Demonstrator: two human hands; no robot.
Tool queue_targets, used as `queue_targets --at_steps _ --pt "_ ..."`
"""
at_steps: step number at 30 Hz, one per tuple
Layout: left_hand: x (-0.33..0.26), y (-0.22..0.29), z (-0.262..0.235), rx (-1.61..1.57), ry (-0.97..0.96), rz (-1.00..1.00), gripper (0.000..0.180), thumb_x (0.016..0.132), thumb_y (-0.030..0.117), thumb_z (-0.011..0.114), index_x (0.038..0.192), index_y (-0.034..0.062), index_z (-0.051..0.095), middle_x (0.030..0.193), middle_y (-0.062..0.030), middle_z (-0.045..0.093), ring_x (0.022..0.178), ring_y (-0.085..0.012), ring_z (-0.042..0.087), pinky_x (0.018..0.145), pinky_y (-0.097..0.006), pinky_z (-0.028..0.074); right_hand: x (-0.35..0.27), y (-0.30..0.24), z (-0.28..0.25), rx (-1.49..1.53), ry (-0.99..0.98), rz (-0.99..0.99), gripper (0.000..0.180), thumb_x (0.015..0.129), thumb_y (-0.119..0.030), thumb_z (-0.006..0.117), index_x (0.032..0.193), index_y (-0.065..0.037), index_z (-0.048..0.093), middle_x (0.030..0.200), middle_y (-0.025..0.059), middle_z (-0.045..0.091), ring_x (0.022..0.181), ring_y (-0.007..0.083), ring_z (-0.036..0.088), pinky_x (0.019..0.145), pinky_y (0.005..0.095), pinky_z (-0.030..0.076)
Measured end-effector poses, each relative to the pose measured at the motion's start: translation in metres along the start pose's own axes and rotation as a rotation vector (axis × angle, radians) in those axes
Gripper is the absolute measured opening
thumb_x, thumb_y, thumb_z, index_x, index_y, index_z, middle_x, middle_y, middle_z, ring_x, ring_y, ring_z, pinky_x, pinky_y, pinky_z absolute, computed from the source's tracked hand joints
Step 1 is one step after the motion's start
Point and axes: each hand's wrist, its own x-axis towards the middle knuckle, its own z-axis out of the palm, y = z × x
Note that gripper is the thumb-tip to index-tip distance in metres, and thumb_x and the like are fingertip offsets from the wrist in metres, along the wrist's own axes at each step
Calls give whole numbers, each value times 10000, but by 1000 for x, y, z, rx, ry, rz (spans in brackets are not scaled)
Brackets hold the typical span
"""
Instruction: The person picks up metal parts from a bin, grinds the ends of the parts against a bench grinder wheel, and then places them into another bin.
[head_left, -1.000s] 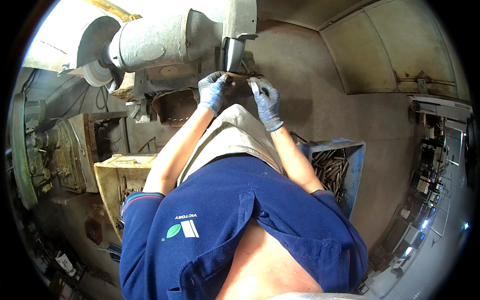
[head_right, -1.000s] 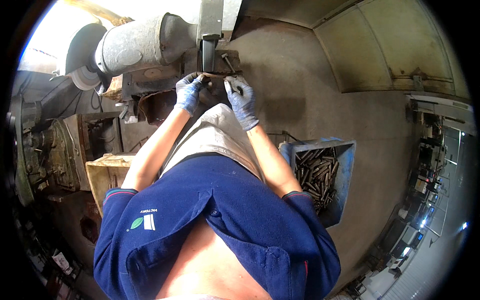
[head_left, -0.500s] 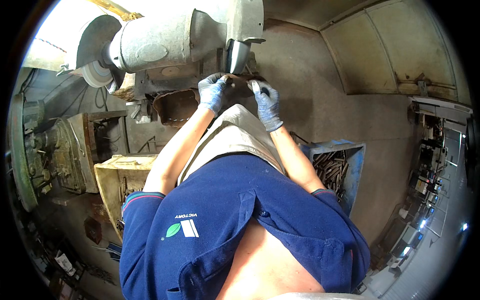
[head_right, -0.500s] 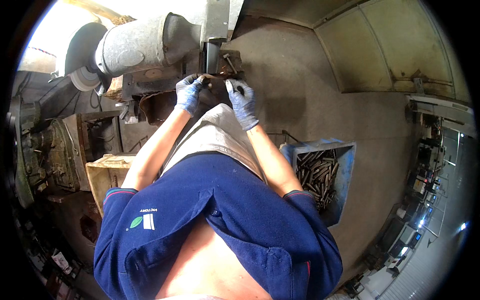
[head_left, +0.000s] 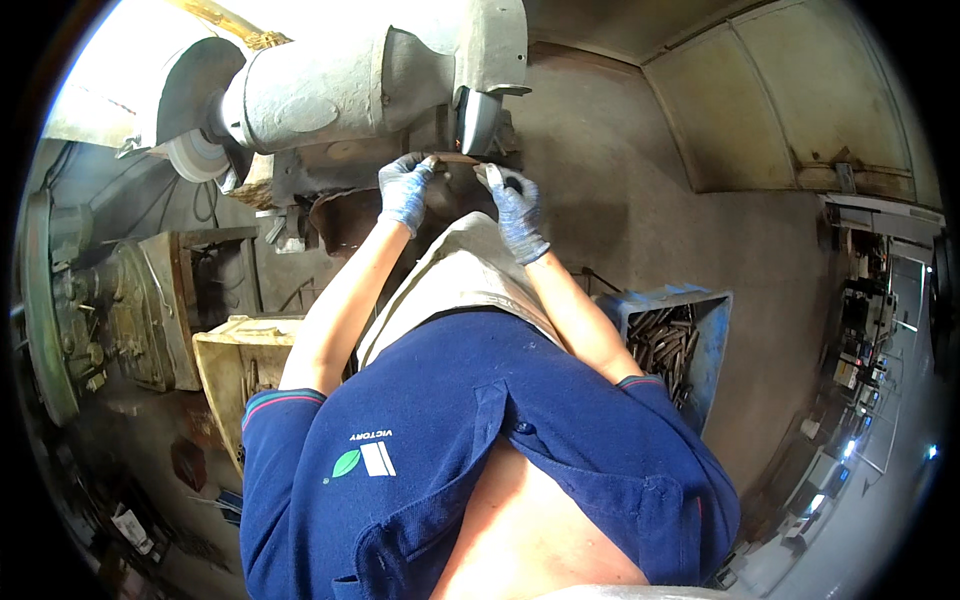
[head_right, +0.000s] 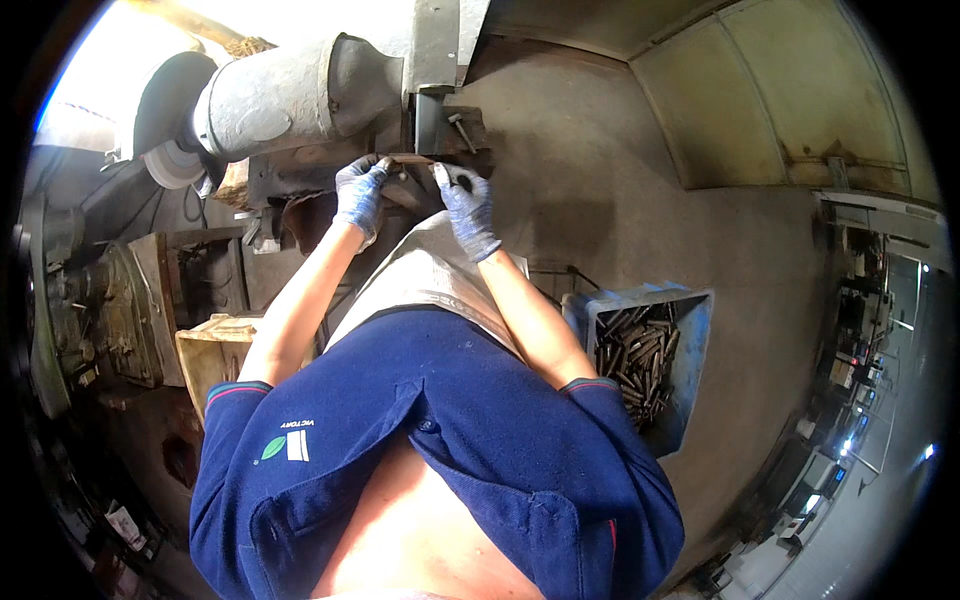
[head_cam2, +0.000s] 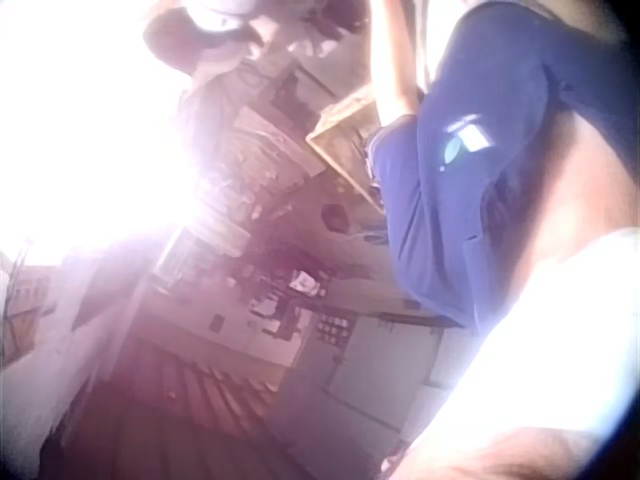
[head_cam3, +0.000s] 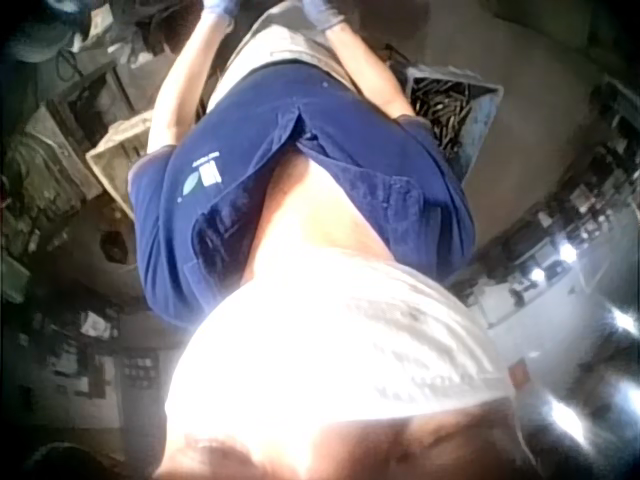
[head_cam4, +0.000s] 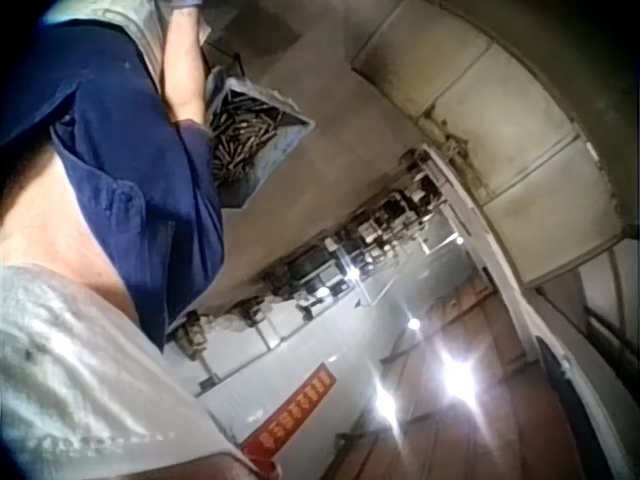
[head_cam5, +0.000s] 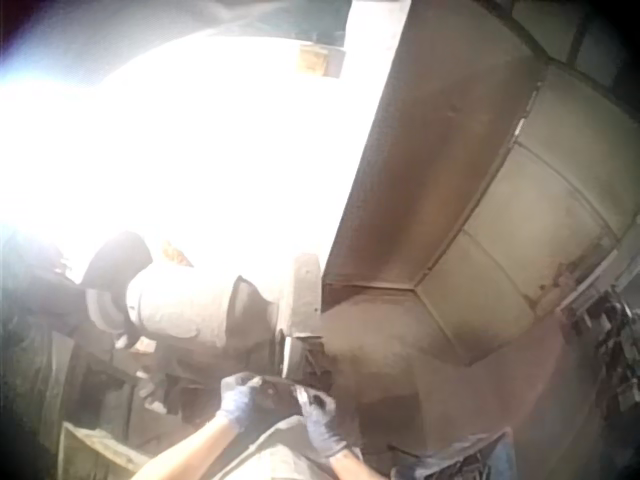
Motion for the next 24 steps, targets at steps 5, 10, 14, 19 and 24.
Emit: queue_targets --at_steps 5,10,14,19,24 --pt "-2 -5 27 -81 -31 -85 115 839 28 618 904 -64 639 768 -108 659 626 -160 625 562 -258 507 3 -9 -29 -139 24 52 193 872 -170 624 825 9 676 839 29 623 741 83 536 848 302 507" --pt "1 -3 21 -33 -30 -89 105 854 34 594 905 -53 625 749 -107 654 610 -168 620 562 -266 507 3 -7 -19 6 24 46 268 873 -185 631 638 -58 604 638 -93 482 607 26 396 558 220 336" --pt "8 -6 0 -57 -15 -62 93 866 38 575 908 -33 618 765 -102 651 634 -167 620 592 -266 504 1 -7 -2 24 -43 65 235 863 -189 645 678 -44 639 639 -86 501 605 26 406 562 218 344" --pt "13 -2 -14 -49 37 -81 93 851 25 590 921 -31 618 776 -87 645 635 -153 611 582 -263 495 -1 -10 10 -85 -49 75 237 860 -231 648 736 -35 696 650 -59 571 612 32 444 597 223 381" --pt "20 -7 -29 -25 44 -55 99 852 23 593 934 -27 615 768 -86 643 648 -148 619 569 -252 497 -2 -14 18 -162 -72 131 276 866 -252 637 706 -33 691 679 -24 618 641 53 509 662 228 417"
